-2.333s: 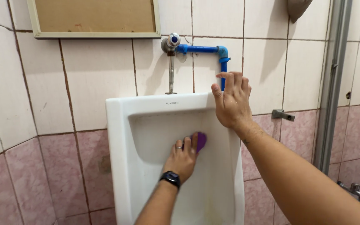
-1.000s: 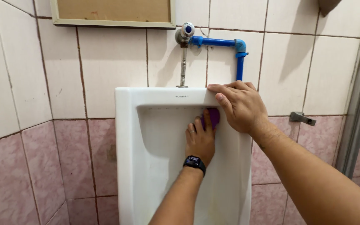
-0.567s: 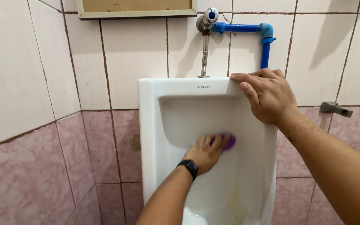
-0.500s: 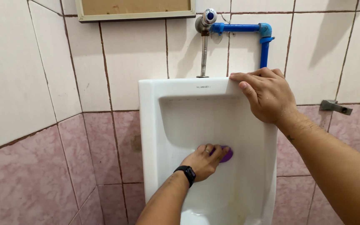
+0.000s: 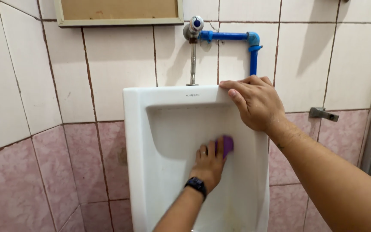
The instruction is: The person cleans a urinal by scrubbing the interior and drain with a purple brush and then rinsing the entire surface using a handheld water sprayer.
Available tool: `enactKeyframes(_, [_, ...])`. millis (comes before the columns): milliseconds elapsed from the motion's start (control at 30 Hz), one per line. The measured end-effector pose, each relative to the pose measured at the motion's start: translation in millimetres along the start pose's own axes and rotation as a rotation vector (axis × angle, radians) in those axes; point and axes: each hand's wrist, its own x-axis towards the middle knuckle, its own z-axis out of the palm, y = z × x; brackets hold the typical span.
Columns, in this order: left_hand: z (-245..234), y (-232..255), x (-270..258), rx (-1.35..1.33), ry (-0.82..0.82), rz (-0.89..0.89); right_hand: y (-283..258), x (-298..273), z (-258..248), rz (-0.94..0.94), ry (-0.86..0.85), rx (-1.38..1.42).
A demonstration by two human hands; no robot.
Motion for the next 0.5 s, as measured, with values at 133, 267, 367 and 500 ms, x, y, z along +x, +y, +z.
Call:
enactKeyframes(133, [-15.2, -4.4, -52.7, -0.064, -0.279, 0.194, -1.3, 0.3, -2.0, -0.001, 0.012, 0.008])
enactKeyframes(267, [-36.5, 20.7, -10.4, -0.309, -0.212, -0.159, -0.7, 2.1, -3.0, -0.016, 0.009, -0.026])
enactKeyframes(367, [-47.1, 39.9, 50.1, -0.716, 0.034, -0.448, -2.6, 1.0, -3.2, 0.005, 0.022, 0.03])
enactKeyframes(500, [-48.1, 75.0, 63.8, -0.944, 0.356, -0.558, -3.0, 2.6, -1.6, 0.023, 0.014, 0.043])
